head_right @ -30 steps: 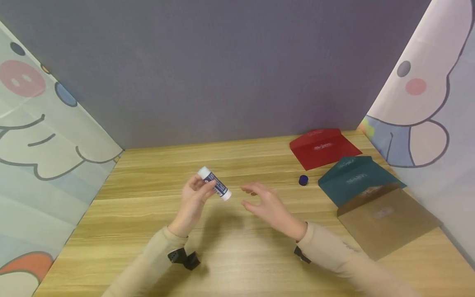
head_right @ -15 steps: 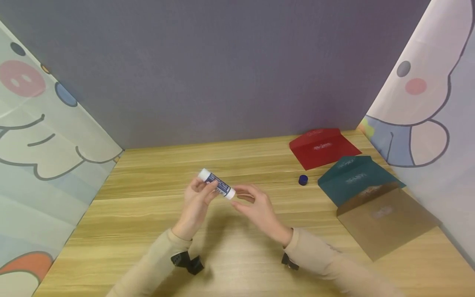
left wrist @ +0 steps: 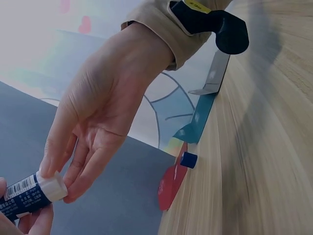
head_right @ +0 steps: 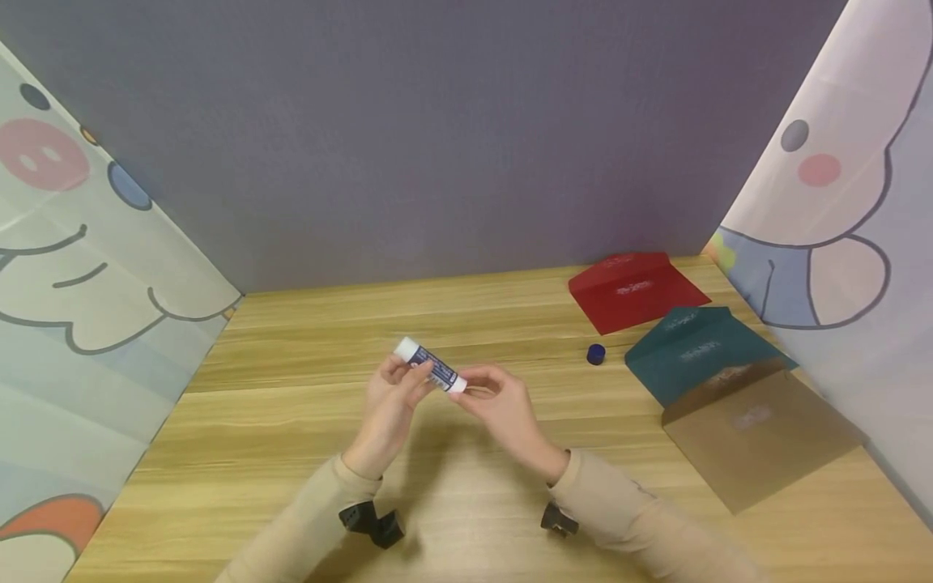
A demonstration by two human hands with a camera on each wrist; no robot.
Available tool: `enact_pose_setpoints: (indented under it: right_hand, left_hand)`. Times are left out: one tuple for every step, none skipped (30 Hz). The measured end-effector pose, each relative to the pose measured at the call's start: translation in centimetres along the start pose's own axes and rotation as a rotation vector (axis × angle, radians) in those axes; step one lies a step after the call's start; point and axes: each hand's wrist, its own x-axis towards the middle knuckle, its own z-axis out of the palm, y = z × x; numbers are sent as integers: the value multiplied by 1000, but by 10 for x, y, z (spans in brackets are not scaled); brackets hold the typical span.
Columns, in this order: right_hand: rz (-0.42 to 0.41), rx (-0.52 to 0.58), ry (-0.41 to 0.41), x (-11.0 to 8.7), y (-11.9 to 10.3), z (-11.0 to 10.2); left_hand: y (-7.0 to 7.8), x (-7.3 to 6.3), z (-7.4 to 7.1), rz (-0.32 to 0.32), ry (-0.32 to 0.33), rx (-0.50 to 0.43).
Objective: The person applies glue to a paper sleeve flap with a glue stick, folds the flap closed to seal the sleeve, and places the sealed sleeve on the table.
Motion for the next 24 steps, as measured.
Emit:
enact_pose_setpoints:
  right_hand:
    - [13, -2, 4, 0, 0, 0]
    - [23, -10, 6, 0, 0, -1]
    - [32, -8, 7, 0, 0, -1]
    - [42, -3, 4, 0, -1, -2]
    - [51, 4, 1, 0, -1, -2]
    - [59, 7, -4, 1, -1, -3]
    - [63, 9, -11, 1, -2, -4]
    - [72, 8, -16, 1, -2, -4]
    - [84, 17, -23, 0, -2, -5]
    - [97, 21, -30, 0, -2, -6]
    - [111, 28, -36, 0, -3, -6]
    - [125, 36, -43, 0, -3, -7]
    - [142, 52, -50, 0, -3, -7]
    - [161, 70, -55, 0, -3, -8]
    - [175, 93, -63, 0, -3, -8]
    - [190, 116, -72, 0, -3, -9]
    - [209, 153, -84, 0, -3, -9]
    - [228, 194, -99, 0, -3, -10]
    - [246, 237, -118, 0, -3, -11]
    - [260, 279, -139, 0, -3, -11]
    - [275, 328, -165, 0, -3, -12]
    - [292, 377, -192, 0, -3, -13]
    - [306, 427, -220, -1, -3, -14]
    - [319, 468, -246, -1, -3, -15]
  left_hand:
    - [0, 0, 0, -1, -1, 4]
    - [0, -1, 0, -2, -5, 9]
    - [0, -1, 0, -2, -6, 10]
    - [0, -1, 0, -1, -11, 18]
    - [0, -1, 0, 0, -16, 23]
    - [0, -1, 0, 1, -22, 28]
    - [1, -2, -1, 3, -27, 34]
    - [1, -2, -1, 4, -34, 41]
    - [1, -2, -2, 5, -40, 47]
    - [0, -1, -2, 6, -49, 52]
    - [1, -1, -3, 7, -57, 51]
    - [1, -2, -3, 9, -66, 51]
    - [1, -1, -4, 9, -73, 51]
    - [1, -1, -4, 7, -80, 47]
    - [2, -1, -4, 8, -88, 43]
    - [2, -1, -5, 8, -97, 41]
    - [2, -1, -5, 8, -105, 40]
    - [3, -1, -5, 6, -112, 41]
    - [3, -1, -5, 4, -119, 43]
    - [3, -1, -6, 4, -130, 46]
    - [4, -1, -6, 5, -138, 52]
    - [4, -1, -7, 4, -146, 56]
    - [4, -1, -7, 3, -154, 60]
    - [5, -1, -7, 3, -163, 64]
